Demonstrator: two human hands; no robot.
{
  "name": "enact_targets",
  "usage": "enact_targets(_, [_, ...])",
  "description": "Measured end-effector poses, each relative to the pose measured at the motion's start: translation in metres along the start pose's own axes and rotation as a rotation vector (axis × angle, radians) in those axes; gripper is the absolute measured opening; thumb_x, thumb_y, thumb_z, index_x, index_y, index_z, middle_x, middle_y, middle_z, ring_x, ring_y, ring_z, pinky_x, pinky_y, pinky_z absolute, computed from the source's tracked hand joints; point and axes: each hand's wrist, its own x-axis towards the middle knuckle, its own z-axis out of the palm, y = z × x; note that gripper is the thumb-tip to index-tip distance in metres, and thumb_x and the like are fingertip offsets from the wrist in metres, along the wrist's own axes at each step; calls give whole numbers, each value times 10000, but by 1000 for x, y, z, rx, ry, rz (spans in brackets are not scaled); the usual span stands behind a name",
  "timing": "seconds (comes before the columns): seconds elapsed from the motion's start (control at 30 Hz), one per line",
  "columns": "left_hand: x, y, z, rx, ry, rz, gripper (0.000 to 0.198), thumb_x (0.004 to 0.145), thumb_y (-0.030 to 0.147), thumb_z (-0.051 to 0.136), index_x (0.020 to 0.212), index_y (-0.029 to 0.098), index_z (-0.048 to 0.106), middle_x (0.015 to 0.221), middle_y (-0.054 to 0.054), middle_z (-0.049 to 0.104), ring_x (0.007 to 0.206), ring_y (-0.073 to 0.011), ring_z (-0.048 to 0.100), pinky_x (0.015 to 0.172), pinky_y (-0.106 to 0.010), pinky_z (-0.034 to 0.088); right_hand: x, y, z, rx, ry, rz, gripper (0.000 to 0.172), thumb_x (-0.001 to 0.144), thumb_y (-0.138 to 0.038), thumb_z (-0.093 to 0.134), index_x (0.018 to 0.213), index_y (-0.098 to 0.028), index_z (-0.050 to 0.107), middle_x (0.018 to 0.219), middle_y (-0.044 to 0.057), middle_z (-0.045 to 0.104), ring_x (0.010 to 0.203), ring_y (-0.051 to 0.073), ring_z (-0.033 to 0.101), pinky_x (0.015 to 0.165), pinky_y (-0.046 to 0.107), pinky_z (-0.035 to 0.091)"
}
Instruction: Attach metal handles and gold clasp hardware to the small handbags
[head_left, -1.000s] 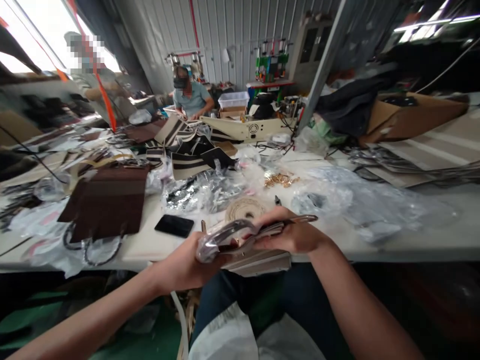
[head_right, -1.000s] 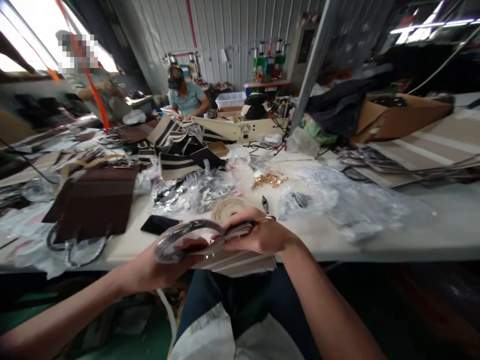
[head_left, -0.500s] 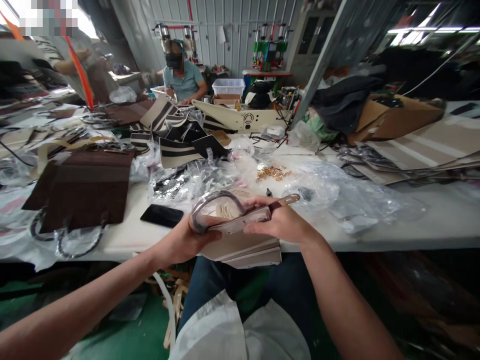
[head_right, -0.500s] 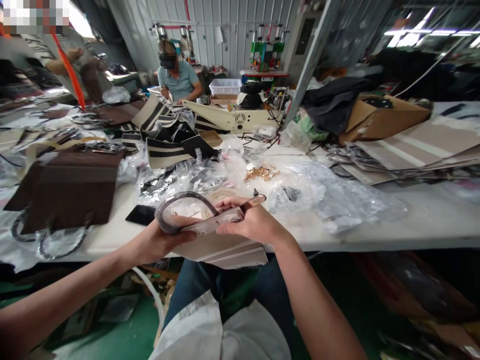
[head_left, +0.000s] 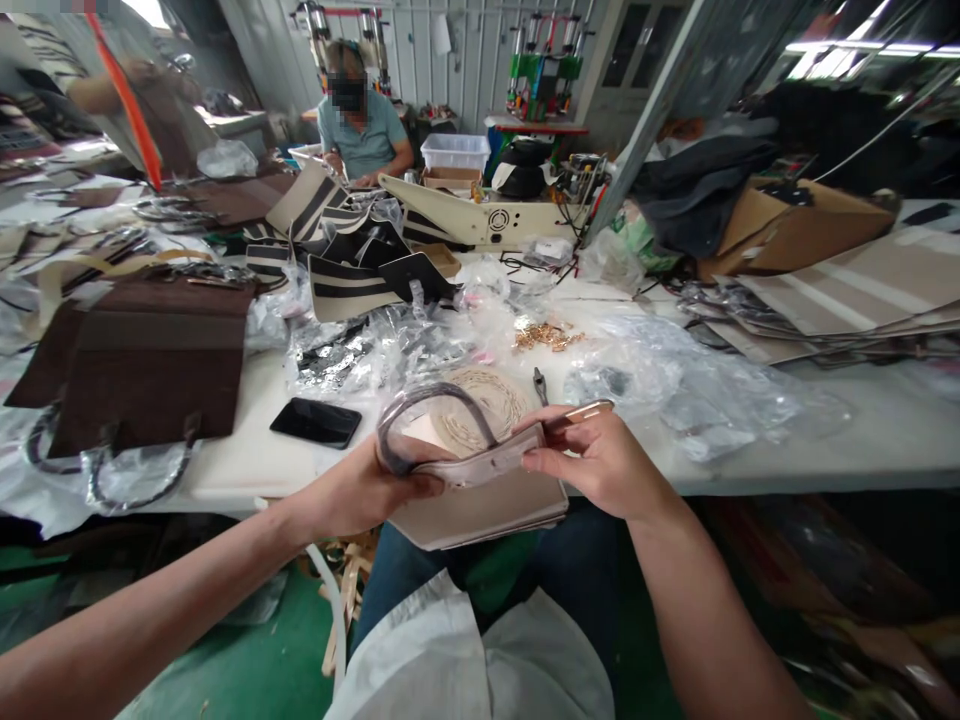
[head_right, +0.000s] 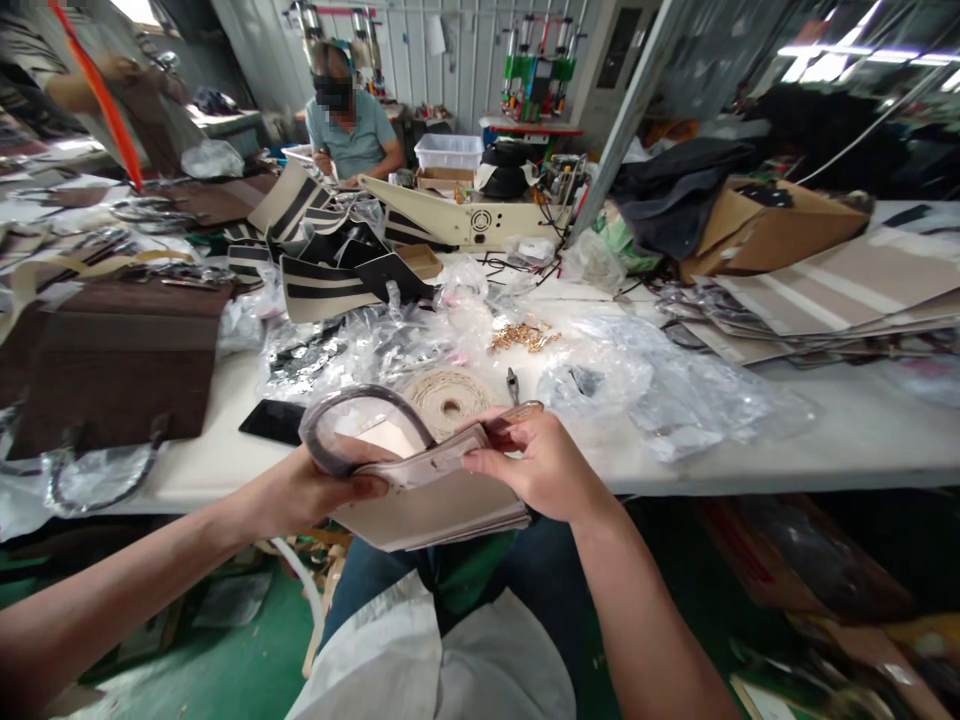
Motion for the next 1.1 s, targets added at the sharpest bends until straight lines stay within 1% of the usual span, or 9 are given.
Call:
enact_targets(0.07, [0,1,2,10,-21,15,367,974,336,813,1276,140,876,1208,-122,855,1077,-275,763,1032,-335,625,-9,2,2,13,32,21,210,912,-393,930,958,-191,893,1104,101,851,904,247,808,757,274,655])
enact_targets(0.17, [4,3,2,16,-71,56,364,990,321,803,1312,164,864,1260,-115,848,1135,-286,769,1135,-372,597,-18,7,2,55,71,87,303,929,-402,926,1155,-205,881,1099,89,850,949,251,809,789,273,654])
enact_targets(0.3, [11,9,-5,-29,-196,58,410,1004,293,783,1395,174,817,1353,-113,822,1209,-290,771,1128,-346,597,-19,9,-1,14,129,76,268,931,-402,931,1090,-192,883,1047,86,838,907,246,789,757,277,641])
enact_targets(0.53, [12,30,-32,129,-247,50,851,927,253,830,1709,207,499,1517,-156,735,1342,-308,726,1113,-358,594,-20,-10,-1,-2,271,38,271,939,-384,925,1149,-225,859,1047,73,841,921,250,799,807,285,663])
enact_targets(0.67, [0,32,-38,459,-250,11,645,842,305,919,1451,252,716,1393,-102,794,1281,-326,748,1033,-338,598,-26,-16,1,-19,309,10,231,947,-389,915,1107,-233,860,1117,79,845,964,262,808,838,285,673])
enact_targets(0.8, [-13,21,-39,684,-140,-56,126,970,315,786,1071,239,786,1000,-58,831,870,-244,783,733,-292,525,-30,-2,-7,-21,365,24,284,947,-416,918,1143,-224,843,1126,86,846,964,270,807,811,292,668])
enact_targets(0.93, [-5,16,-41,626,36,-31,264,1048,451,696,919,233,775,764,-31,751,661,-189,671,605,-295,407,-16,24,-23,36,391,-5,335,904,-452,952,1135,-236,842,1107,92,839,970,293,794,821,345,663])
enact_targets(1.03, [23,8,-45,490,120,-82,399,1031,552,673,836,210,739,677,-19,695,621,-181,636,562,-291,385,12,48,-34,84,401,42,377,870,-482,964,1117,-225,843,1130,101,831,1062,316,774,892,384,647])
enact_targets(1.1, [47,-5,-49,425,149,-163,450,996,595,683,786,198,706,651,-28,682,599,-189,643,534,-288,394,35,66,-39,100,388,146,446,796,-518,990,1061,-192,843,1086,110,832,1035,327,770,844,390,636])
